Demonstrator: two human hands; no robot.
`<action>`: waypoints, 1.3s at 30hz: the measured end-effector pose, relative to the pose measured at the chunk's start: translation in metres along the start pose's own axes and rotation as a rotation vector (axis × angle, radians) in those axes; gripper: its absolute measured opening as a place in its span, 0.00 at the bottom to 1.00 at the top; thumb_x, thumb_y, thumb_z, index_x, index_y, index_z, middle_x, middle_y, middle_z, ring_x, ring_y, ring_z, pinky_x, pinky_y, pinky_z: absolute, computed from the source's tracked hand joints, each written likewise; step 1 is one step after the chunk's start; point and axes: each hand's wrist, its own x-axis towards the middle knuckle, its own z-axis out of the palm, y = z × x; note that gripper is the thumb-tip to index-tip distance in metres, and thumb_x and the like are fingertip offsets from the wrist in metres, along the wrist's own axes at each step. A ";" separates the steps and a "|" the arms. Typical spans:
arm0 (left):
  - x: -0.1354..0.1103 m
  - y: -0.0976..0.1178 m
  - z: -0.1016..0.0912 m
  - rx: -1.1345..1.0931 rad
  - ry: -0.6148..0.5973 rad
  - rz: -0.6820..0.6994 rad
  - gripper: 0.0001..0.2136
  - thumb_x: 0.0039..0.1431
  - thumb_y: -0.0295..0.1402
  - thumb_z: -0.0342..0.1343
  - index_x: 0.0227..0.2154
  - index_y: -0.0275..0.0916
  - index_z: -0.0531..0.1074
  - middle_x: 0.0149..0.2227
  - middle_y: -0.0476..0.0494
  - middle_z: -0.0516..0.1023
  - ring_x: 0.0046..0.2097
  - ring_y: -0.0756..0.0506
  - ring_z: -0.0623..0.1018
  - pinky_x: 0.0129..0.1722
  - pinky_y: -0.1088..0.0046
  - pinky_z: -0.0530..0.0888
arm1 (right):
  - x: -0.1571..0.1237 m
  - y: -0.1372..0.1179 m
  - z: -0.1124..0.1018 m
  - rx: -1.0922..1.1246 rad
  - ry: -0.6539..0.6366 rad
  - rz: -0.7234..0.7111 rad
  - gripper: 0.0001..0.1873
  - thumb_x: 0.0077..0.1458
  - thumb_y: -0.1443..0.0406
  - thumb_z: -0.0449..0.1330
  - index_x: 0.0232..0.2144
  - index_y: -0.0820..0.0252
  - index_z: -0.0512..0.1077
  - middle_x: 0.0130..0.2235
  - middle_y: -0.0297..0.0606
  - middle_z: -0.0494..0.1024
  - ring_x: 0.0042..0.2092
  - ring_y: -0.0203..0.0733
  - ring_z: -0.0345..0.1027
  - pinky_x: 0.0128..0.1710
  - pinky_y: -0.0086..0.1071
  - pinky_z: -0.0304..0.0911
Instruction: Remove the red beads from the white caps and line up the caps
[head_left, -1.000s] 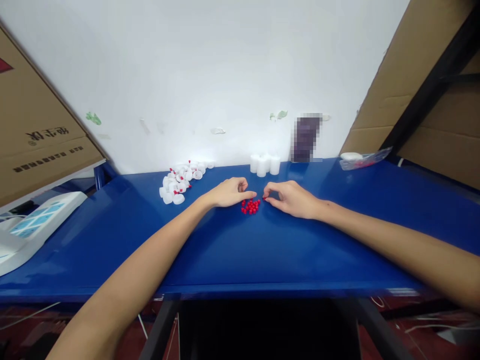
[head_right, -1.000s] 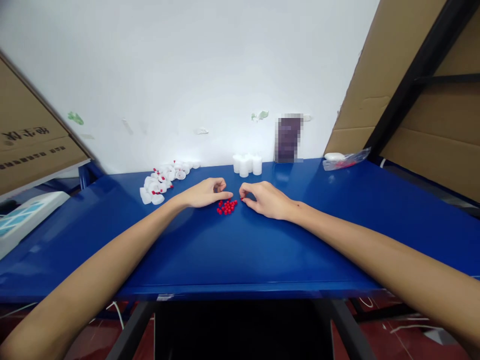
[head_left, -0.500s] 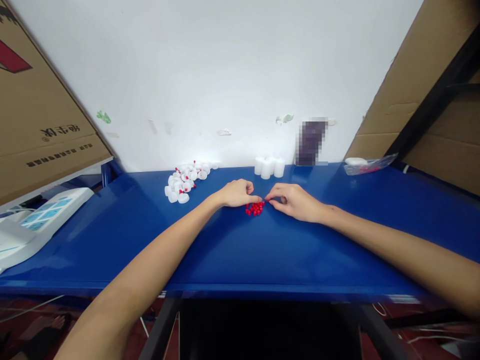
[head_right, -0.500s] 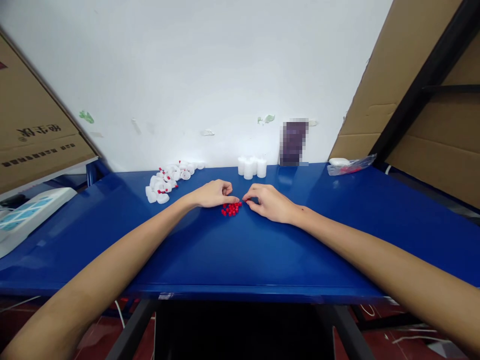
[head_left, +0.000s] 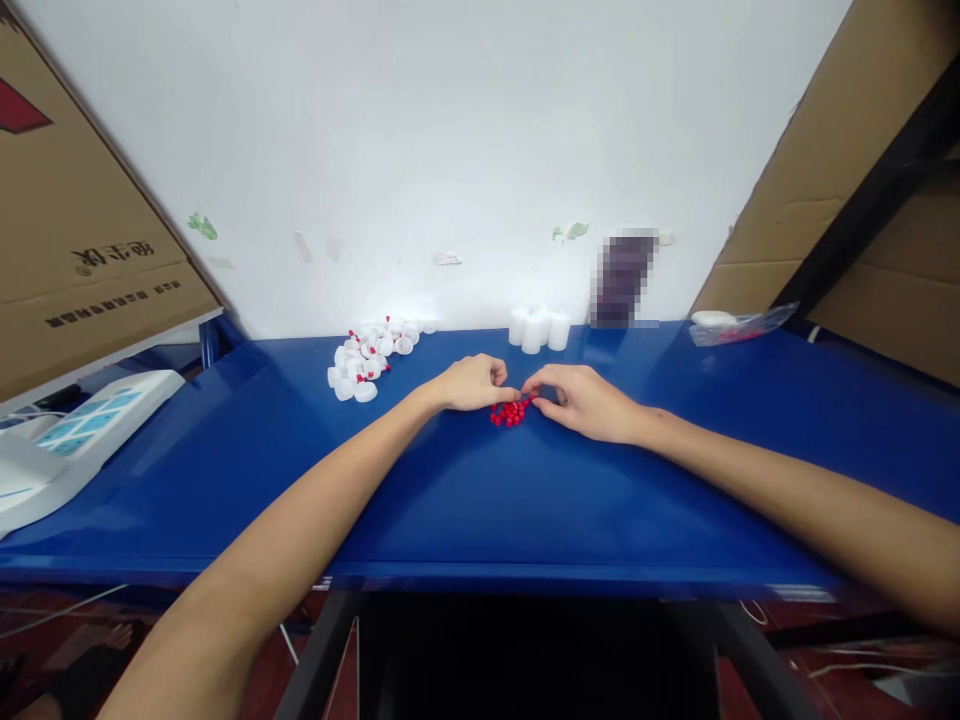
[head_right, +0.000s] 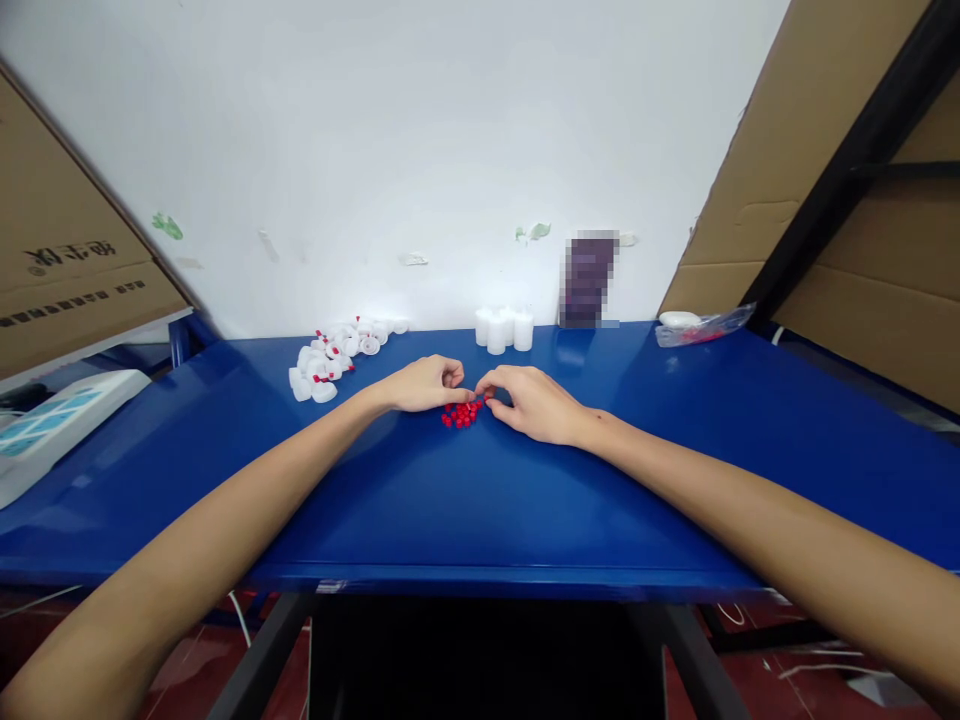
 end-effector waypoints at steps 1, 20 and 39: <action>0.000 0.000 0.000 -0.005 -0.002 0.004 0.17 0.51 0.48 0.59 0.26 0.40 0.64 0.26 0.51 0.71 0.28 0.49 0.68 0.30 0.71 0.61 | 0.000 -0.001 0.000 0.011 0.002 0.002 0.11 0.58 0.67 0.58 0.43 0.58 0.76 0.40 0.38 0.80 0.34 0.39 0.71 0.37 0.34 0.64; -0.002 -0.009 0.000 -0.138 -0.049 0.099 0.14 0.54 0.45 0.56 0.28 0.39 0.66 0.26 0.52 0.70 0.28 0.50 0.67 0.30 0.73 0.61 | -0.002 -0.006 -0.001 0.003 -0.056 -0.025 0.13 0.60 0.64 0.58 0.47 0.56 0.75 0.44 0.39 0.80 0.38 0.42 0.73 0.39 0.35 0.65; -0.001 -0.015 0.000 -0.174 -0.067 0.137 0.12 0.55 0.44 0.56 0.29 0.39 0.66 0.25 0.52 0.68 0.28 0.50 0.65 0.29 0.73 0.60 | 0.001 -0.005 -0.001 -0.050 -0.118 -0.063 0.14 0.67 0.61 0.51 0.46 0.55 0.75 0.47 0.42 0.76 0.45 0.45 0.73 0.45 0.39 0.66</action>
